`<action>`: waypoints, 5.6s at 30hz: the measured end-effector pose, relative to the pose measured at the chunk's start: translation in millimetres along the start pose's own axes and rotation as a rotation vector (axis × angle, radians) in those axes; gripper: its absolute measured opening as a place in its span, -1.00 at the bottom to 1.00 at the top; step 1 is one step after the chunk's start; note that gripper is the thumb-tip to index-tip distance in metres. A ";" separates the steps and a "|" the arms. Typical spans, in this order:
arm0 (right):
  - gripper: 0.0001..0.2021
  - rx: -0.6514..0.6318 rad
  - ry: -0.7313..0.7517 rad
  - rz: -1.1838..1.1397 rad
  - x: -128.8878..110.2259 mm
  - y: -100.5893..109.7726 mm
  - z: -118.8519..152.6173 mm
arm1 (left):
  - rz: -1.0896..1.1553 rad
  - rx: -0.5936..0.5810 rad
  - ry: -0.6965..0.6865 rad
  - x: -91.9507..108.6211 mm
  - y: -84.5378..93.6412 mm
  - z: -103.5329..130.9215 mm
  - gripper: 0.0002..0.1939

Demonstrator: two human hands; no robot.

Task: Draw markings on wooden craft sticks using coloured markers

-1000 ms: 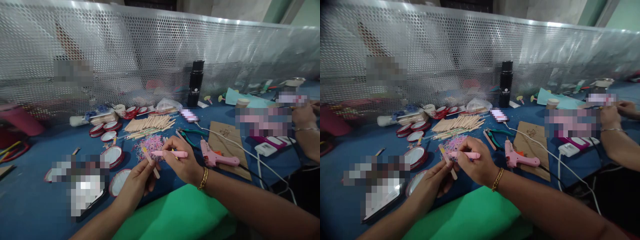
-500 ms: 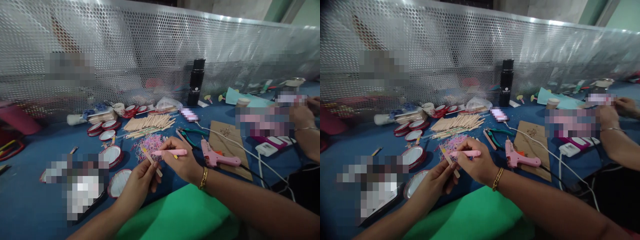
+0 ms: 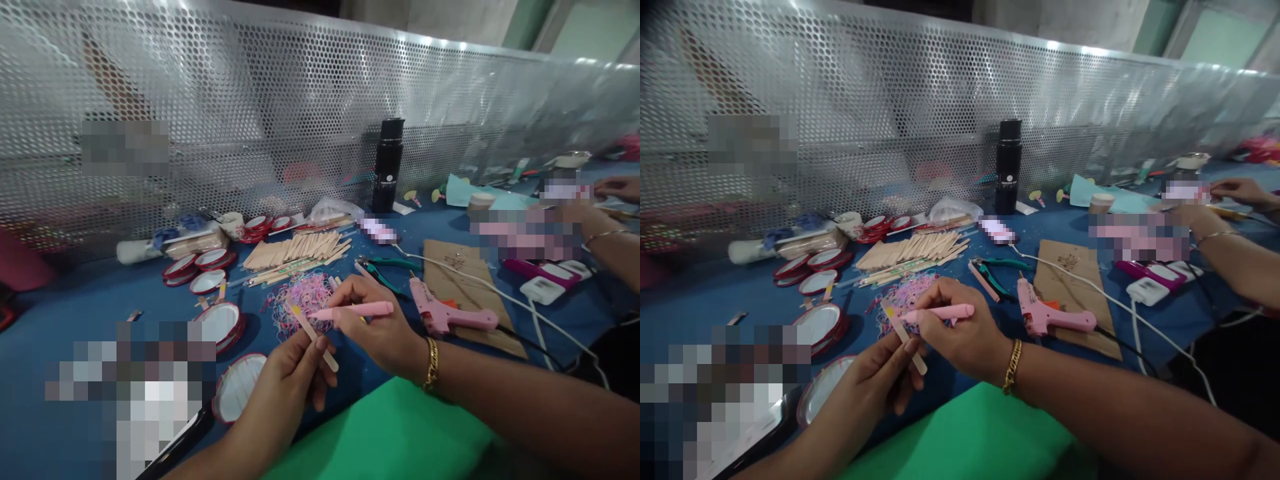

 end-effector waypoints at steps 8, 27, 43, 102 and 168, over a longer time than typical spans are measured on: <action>-0.90 -0.091 0.036 -0.081 -4.5 -6.9 0.6 | -0.029 -0.074 -0.043 -2.6 -1.6 4.0 -0.57; -0.94 -0.015 0.064 -0.071 2.1 -4.3 -2.7 | -0.109 -0.045 -0.104 7.0 0.4 -2.7 -0.65; -0.77 0.125 0.172 0.051 -10.0 19.9 -1.8 | -0.213 -0.053 -0.133 14.8 -8.9 1.5 -0.75; -0.81 0.071 0.237 0.142 -11.4 10.1 2.8 | -0.145 -0.073 -0.209 12.6 -6.0 3.4 -0.75; -0.82 0.117 0.220 0.154 -8.5 10.7 2.0 | -0.140 -0.074 -0.217 12.9 -5.8 3.2 -0.76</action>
Point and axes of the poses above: each hand's wrist, its own z-axis away from the middle knuckle, its own y-axis out of the back of the hand, x = y × z, the point moved 8 cm from there along -z, towards the middle knuckle, and after that the axes turned 11 degrees about z, right-handed, at the moved point
